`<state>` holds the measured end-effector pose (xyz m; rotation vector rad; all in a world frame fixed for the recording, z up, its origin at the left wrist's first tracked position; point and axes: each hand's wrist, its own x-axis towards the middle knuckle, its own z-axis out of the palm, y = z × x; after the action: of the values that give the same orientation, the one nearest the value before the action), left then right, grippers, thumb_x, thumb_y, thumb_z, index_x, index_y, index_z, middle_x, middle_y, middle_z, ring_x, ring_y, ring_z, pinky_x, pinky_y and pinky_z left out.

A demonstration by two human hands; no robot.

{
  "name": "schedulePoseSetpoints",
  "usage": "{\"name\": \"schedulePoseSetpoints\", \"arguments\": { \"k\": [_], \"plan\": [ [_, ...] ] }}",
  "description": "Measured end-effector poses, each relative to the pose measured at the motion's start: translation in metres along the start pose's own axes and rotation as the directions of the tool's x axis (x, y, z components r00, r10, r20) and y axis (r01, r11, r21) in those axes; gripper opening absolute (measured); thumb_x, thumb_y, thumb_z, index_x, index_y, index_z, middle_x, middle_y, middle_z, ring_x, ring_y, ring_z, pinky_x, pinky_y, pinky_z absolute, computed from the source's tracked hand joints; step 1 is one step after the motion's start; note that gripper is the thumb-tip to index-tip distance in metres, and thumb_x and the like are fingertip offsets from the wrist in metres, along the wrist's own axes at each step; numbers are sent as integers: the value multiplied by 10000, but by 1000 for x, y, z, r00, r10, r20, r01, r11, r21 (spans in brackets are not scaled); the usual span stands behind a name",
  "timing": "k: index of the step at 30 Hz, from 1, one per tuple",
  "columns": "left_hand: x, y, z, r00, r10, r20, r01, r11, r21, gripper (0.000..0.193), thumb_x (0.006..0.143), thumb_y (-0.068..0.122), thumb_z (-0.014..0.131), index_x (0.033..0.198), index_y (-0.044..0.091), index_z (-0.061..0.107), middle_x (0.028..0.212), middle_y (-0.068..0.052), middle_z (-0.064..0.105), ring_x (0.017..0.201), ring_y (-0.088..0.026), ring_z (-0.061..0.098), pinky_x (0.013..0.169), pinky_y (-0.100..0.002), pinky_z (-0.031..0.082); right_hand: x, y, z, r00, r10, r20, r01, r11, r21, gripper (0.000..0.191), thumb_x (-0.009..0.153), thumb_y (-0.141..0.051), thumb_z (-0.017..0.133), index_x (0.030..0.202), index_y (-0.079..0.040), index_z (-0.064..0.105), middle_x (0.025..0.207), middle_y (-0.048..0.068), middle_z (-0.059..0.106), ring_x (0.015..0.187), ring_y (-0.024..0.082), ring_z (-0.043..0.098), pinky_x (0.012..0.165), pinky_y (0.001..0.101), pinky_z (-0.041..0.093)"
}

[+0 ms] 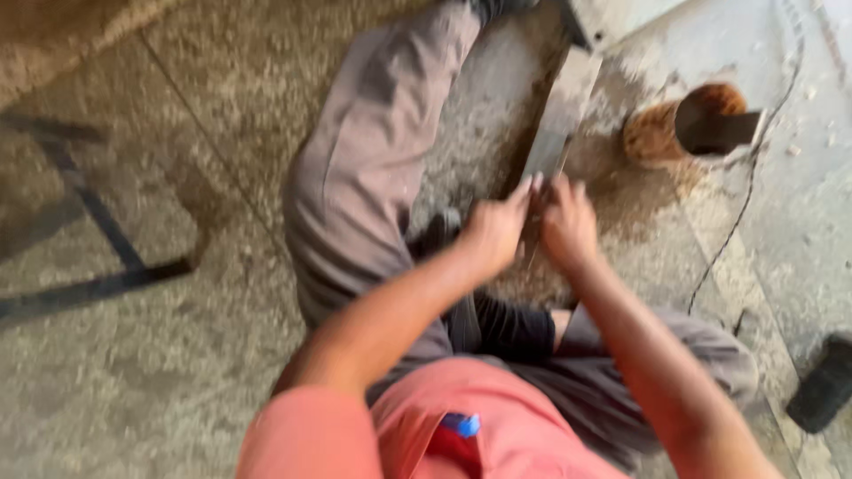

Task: The person sits on the floor and sharpens a small metal blade by rubbing it against a wet sharpening stone. They repeatedly dip the blade into a container of liquid and continue the sharpening process.

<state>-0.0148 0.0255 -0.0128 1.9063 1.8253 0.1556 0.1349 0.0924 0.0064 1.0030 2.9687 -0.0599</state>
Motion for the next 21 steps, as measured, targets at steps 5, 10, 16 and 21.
{"name": "schedulePoseSetpoints", "arguments": {
  "k": [5, 10, 16, 21],
  "plan": [
    [58, -14, -17, 991, 23, -129, -1, 985, 172, 895, 750, 391, 824, 1464, -6, 458, 1596, -126, 415, 845, -255, 721, 740, -399, 583, 49, 30, -2, 991, 100, -88, -98, 995, 21, 619, 845, -40, 697, 1455, -126, 635, 1336, 110, 539, 1158, 376, 557, 847, 429, 586],
    [-12, 0, 17, 997, 36, 69, -41, 996, 79, 977, 733, 413, 818, 1472, -65, 392, 1638, -206, 264, 764, -264, 705, 684, -413, 566, -13, -17, 0, 998, -2, -61, 0, 999, -40, 640, 806, -42, 690, 1442, -79, 631, 1377, 168, 501, 1134, 368, 549, 851, 417, 581],
    [41, -9, 18, 998, 27, -54, -21, 993, 112, 808, 817, 228, 743, 1506, -52, 429, 1630, -181, 342, 718, -234, 718, 656, -386, 575, 31, 23, -1, 998, 52, -45, -51, 999, 16, 589, 879, 32, 626, 1449, -112, 662, 1355, 156, 529, 1136, 378, 544, 813, 412, 567],
    [36, -9, 0, 980, 71, -184, -43, 988, 150, 780, 841, 320, 786, 1472, -35, 493, 1643, -201, 376, 881, -265, 707, 822, -393, 572, 32, 15, -3, 991, 57, -122, -67, 994, -87, 636, 824, -12, 656, 1456, -85, 654, 1288, 153, 535, 1139, 407, 548, 787, 411, 574]
  ]
}}
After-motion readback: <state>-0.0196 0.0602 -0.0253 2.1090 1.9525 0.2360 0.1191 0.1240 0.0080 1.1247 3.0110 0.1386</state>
